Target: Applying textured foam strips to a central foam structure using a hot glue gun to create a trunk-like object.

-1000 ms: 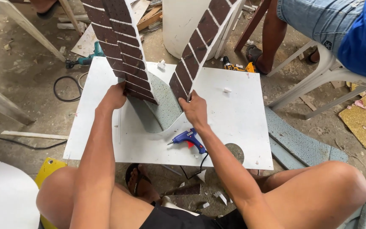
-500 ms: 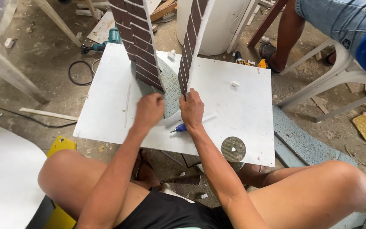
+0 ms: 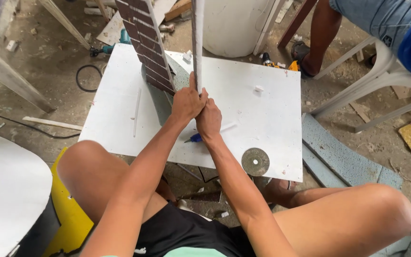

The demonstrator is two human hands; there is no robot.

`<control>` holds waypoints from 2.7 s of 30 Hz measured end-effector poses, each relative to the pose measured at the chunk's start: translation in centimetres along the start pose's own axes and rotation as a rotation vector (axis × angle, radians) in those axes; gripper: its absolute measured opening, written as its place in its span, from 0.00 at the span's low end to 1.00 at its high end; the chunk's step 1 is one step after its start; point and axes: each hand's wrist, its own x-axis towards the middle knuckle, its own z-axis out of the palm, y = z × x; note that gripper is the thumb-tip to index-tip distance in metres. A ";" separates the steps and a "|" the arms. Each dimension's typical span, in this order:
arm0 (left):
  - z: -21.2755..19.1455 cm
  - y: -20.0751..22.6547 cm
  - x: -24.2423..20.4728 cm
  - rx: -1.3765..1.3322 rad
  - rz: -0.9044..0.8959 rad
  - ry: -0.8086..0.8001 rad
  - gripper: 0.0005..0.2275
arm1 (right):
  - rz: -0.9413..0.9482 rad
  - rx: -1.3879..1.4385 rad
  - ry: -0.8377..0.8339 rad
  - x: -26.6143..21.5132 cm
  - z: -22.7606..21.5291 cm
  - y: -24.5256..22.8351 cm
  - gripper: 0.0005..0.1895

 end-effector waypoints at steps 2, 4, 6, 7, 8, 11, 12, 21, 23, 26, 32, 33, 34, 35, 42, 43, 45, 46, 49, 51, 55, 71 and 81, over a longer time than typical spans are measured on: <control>0.6 0.1 -0.1 -0.007 0.026 0.068 0.28 | -0.036 0.109 0.000 0.1 0.8 0.9 0.06; 0.7 0.4 0.3 -0.020 0.033 0.053 0.28 | 0.066 0.233 -0.213 0.7 1.4 4.8 0.15; 0.6 0.9 0.4 -0.038 0.040 0.035 0.28 | 0.172 0.351 -0.429 0.4 -0.3 7.8 0.25; 0.5 1.3 0.5 -0.004 0.023 0.005 0.29 | 0.241 0.343 -0.369 0.1 -2.3 8.8 0.23; 0.3 1.7 0.6 0.029 0.008 -0.026 0.30 | 0.308 0.334 -0.308 -0.3 -4.4 9.9 0.22; 2.7 0.1 1.0 0.028 0.032 0.056 0.29 | 0.424 0.268 -0.334 -2.4 -6.3 12.5 0.21; 2.7 0.2 0.5 0.024 0.033 0.052 0.29 | 0.428 0.264 -0.335 -3.4 -5.5 13.2 0.21; 3.2 -1.0 -0.7 -0.033 0.043 0.151 0.30 | 0.341 0.120 -0.681 -6.9 -6.9 12.5 0.24; 4.5 -1.7 -0.4 -0.048 0.046 0.178 0.31 | 0.358 -0.019 -0.654 -7.3 -7.3 15.2 0.33; 6.0 -3.0 0.1 -0.043 0.052 0.202 0.31 | 0.463 -0.070 -0.694 -8.9 -9.4 15.2 0.45; 6.2 -2.9 0.1 -0.051 0.042 0.222 0.30 | 0.507 -0.061 -0.559 -12.0 -6.7 16.2 0.46; 6.2 -2.9 -0.1 -0.056 0.051 0.216 0.30 | 0.517 -0.063 -0.554 -12.0 -7.0 16.2 0.46; 6.3 -2.9 -0.4 -0.055 0.046 0.203 0.29 | 0.534 -0.066 -0.563 -12.0 -7.2 16.2 0.47; 6.1 -3.0 -0.3 -0.053 0.043 0.195 0.29 | 0.547 -0.067 -0.567 -11.6 -7.4 16.2 0.48; 6.7 -3.3 0.2 0.019 -0.021 0.172 0.31 | 0.609 0.006 -0.534 -10.9 -8.9 16.3 0.41; 6.6 -3.2 0.2 0.013 -0.024 0.169 0.31 | 0.642 0.055 -0.552 -10.9 -8.6 16.7 0.39; 6.2 -2.7 -0.1 0.010 -0.031 0.164 0.31 | 0.674 0.105 -0.573 -10.9 -8.4 17.2 0.37; 6.0 -2.4 -0.3 -0.017 -0.028 0.178 0.30 | 0.673 0.110 -0.573 -10.9 -8.4 17.2 0.37; 5.8 -2.0 -0.3 -0.037 -0.025 0.201 0.29 | 0.682 0.115 -0.575 -10.8 -8.5 17.3 0.36; 5.9 -2.1 0.0 -0.030 -0.024 0.205 0.28 | 0.694 0.114 -0.580 -10.7 -8.5 17.3 0.36; 7.5 -3.4 1.0 -0.031 -0.053 0.226 0.23 | 0.670 0.123 -0.578 -10.8 -8.8 17.4 0.36; 5.7 -1.0 -0.1 -0.047 -0.064 0.241 0.24 | 0.627 0.094 -0.592 -11.7 -6.8 19.7 0.31; 6.4 -1.8 0.3 -0.050 -0.066 0.226 0.27 | 0.635 0.091 -0.597 -11.6 -6.9 19.5 0.31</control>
